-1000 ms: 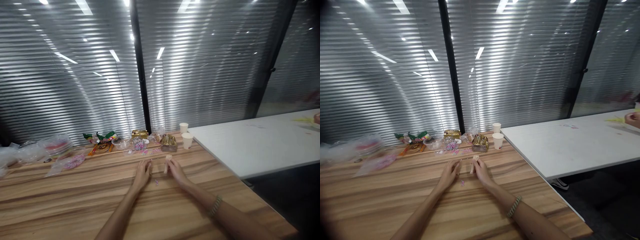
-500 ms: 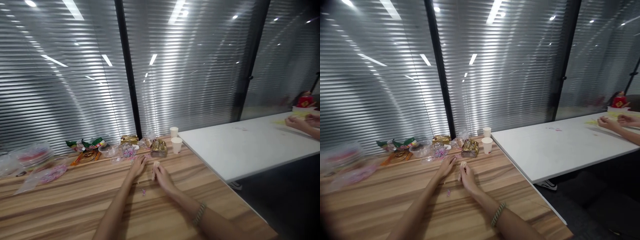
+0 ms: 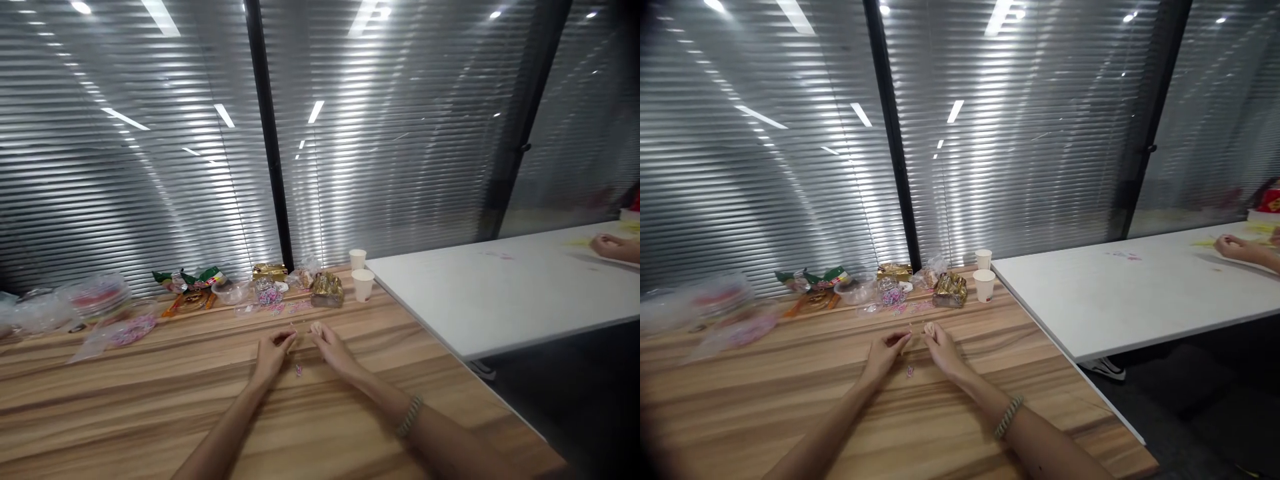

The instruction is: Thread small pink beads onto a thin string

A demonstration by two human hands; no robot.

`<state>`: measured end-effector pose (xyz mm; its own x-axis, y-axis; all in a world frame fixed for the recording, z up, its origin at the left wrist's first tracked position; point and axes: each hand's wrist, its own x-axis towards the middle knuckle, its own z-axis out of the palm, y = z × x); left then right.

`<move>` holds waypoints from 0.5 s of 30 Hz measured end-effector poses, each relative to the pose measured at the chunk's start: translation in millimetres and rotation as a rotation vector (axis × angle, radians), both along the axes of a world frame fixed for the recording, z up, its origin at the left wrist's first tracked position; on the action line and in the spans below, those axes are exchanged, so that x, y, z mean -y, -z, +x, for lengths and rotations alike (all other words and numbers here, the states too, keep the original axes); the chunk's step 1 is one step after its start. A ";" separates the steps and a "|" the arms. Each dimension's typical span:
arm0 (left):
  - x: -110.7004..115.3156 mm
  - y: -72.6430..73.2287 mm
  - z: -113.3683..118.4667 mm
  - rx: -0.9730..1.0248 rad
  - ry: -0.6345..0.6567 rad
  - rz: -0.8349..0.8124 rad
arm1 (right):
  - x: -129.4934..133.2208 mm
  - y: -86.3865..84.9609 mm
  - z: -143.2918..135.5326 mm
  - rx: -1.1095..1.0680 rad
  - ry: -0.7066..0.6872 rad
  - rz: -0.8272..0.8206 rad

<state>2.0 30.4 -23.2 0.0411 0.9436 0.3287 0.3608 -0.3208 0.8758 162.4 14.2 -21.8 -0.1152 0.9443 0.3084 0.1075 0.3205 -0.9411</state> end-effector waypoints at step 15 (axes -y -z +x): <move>35.4 -11.0 15.5 0.118 0.054 0.048 | 12.7 -5.0 1.4 0.136 -0.076 0.137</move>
<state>17.6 -5.1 -12.2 0.0500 0.9241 0.3788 0.2372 -0.3794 0.8943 163.8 1.6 -16.8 -0.2342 0.8813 0.4104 0.2013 0.4569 -0.8664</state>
